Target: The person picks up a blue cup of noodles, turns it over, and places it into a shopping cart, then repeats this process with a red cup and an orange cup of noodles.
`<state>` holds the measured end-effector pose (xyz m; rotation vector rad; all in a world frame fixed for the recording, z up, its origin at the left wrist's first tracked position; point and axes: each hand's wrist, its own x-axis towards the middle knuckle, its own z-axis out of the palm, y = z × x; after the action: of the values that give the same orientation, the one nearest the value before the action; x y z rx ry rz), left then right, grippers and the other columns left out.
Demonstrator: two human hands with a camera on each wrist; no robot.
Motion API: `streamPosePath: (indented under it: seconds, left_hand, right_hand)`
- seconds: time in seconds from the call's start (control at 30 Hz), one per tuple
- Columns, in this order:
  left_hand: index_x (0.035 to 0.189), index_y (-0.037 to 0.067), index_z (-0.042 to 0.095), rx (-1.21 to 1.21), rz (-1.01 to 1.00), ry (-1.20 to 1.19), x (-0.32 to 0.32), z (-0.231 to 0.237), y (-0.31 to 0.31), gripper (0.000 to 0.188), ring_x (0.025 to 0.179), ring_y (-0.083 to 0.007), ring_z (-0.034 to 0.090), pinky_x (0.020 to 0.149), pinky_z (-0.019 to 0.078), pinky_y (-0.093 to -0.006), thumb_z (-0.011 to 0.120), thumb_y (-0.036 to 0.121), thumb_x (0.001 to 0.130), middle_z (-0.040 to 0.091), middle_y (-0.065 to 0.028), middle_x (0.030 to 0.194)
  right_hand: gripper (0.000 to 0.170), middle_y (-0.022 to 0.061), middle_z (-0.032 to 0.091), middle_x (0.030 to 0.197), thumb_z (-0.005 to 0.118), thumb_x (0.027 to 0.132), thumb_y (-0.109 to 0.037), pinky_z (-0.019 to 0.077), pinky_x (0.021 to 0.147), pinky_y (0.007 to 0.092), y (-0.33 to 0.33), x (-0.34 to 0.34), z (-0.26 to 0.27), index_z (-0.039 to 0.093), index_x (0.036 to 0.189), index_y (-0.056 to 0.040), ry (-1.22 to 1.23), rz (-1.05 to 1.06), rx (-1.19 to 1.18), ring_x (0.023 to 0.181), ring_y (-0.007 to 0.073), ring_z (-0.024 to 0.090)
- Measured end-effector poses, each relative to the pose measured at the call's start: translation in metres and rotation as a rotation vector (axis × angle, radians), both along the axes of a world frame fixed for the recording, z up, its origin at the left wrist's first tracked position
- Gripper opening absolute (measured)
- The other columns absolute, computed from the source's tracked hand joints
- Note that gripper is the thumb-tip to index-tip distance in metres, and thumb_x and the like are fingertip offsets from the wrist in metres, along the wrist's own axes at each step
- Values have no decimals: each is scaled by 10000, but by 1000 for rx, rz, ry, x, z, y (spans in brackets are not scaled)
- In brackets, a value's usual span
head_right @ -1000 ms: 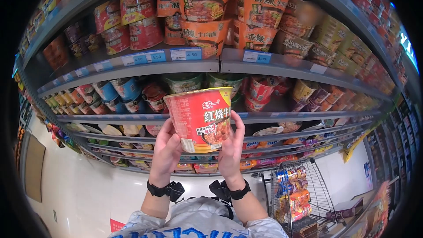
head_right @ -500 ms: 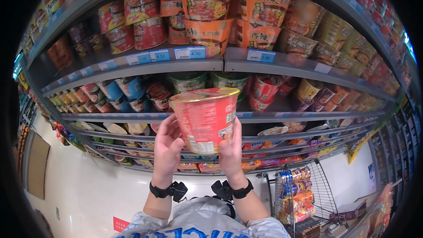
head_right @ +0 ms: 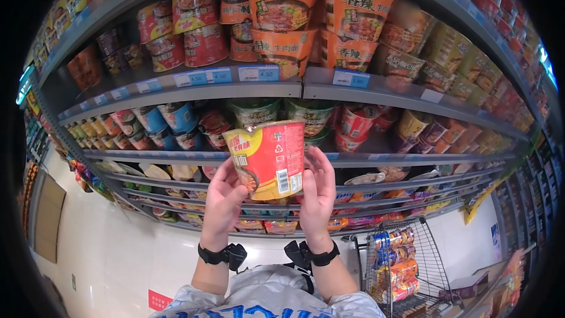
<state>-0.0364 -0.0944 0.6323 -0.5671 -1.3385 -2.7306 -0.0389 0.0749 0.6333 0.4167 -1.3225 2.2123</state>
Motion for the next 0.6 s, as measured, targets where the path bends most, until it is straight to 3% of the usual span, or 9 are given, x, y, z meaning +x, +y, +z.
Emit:
streamPosePath:
  seconds: [0.03, 0.13, 0.2, 0.27, 0.3, 0.37, 0.4, 0.47, 0.6]
  left_hand:
    - [1454, -47, 346, -74, 39, 22, 0, 1, 0, 771, 1295, -222, 485, 1091, 391, -349, 778, 159, 850, 488, -146, 1401]
    - [1440, -42, 376, -95, 71, -4, -1, 3, 5, 721, 1288, -224, 492, 1086, 402, -355, 763, 125, 855, 500, -139, 1390]
    - [1430, -37, 396, -42, 63, -48, -4, 4, 9, 697, 1277, -223, 501, 1079, 414, -360, 759, 100, 851, 507, -136, 1384]
    - [1387, -36, 439, -26, 90, -101, -5, 2, 12, 635, 1237, -205, 534, 1016, 462, -330, 751, 106, 852, 537, -131, 1353]
    - [1387, -36, 439, -31, 81, -107, -6, -1, 11, 635, 1237, -205, 534, 1016, 462, -330, 751, 106, 852, 537, -131, 1353]
    - [1401, -10, 435, -156, 93, 8, -9, -8, 9, 675, 1216, -201, 539, 1033, 461, -366, 777, 78, 826, 531, -122, 1345]
    - [1401, -10, 435, -157, 90, 4, -8, -8, 11, 675, 1216, -201, 539, 1033, 461, -366, 777, 78, 826, 531, -122, 1345]
    - [1404, 3, 420, -129, 103, 26, -5, -6, 15, 728, 1220, -194, 534, 1063, 432, -362, 811, 114, 800, 530, -110, 1333]
    - [1410, 4, 400, -96, 67, 31, -5, -10, 18, 790, 1228, -191, 523, 1074, 404, -352, 841, 197, 782, 524, -102, 1336]
  right_hand:
    - [373, 130, 502, 1393, 478, 1004, -56, 384, 1086, 355, 9, -5, -11, 486, 1369, 22, 33, -122, 139, 1290, 223, 482]
    - [348, 139, 488, 1408, 462, 1005, -51, 375, 1095, 357, 20, -5, -9, 524, 1339, 24, 93, -208, 343, 1294, 220, 480]
    - [381, 141, 491, 1403, 494, 1002, -103, 360, 1106, 363, 22, -4, -5, 496, 1360, 26, 58, -147, 262, 1296, 229, 481]
    - [589, 142, 470, 1414, 631, 948, -243, 351, 1113, 373, 24, 1, -2, 406, 1422, 25, 83, -11, 153, 1314, 240, 461]
    - [589, 142, 470, 1414, 631, 948, -243, 351, 1113, 373, 25, 2, -3, 406, 1422, 25, 75, -19, 149, 1314, 240, 461]
    - [901, 141, 430, 1437, 776, 826, -372, 342, 1121, 380, 27, 3, -5, 293, 1477, 21, 99, 3, 191, 1338, 243, 430]
    - [901, 141, 430, 1437, 776, 826, -372, 342, 1121, 380, 27, 4, -5, 293, 1477, 21, 95, 1, 191, 1338, 243, 430]
    - [1068, 139, 401, 1453, 852, 735, -406, 341, 1125, 379, 24, 5, -1, 236, 1499, 16, 8, 113, 145, 1355, 240, 404]
    - [1145, 148, 379, 1474, 866, 716, -418, 357, 1120, 374, 15, 7, -2, 185, 1522, 28, -34, 263, 92, 1359, 233, 411]
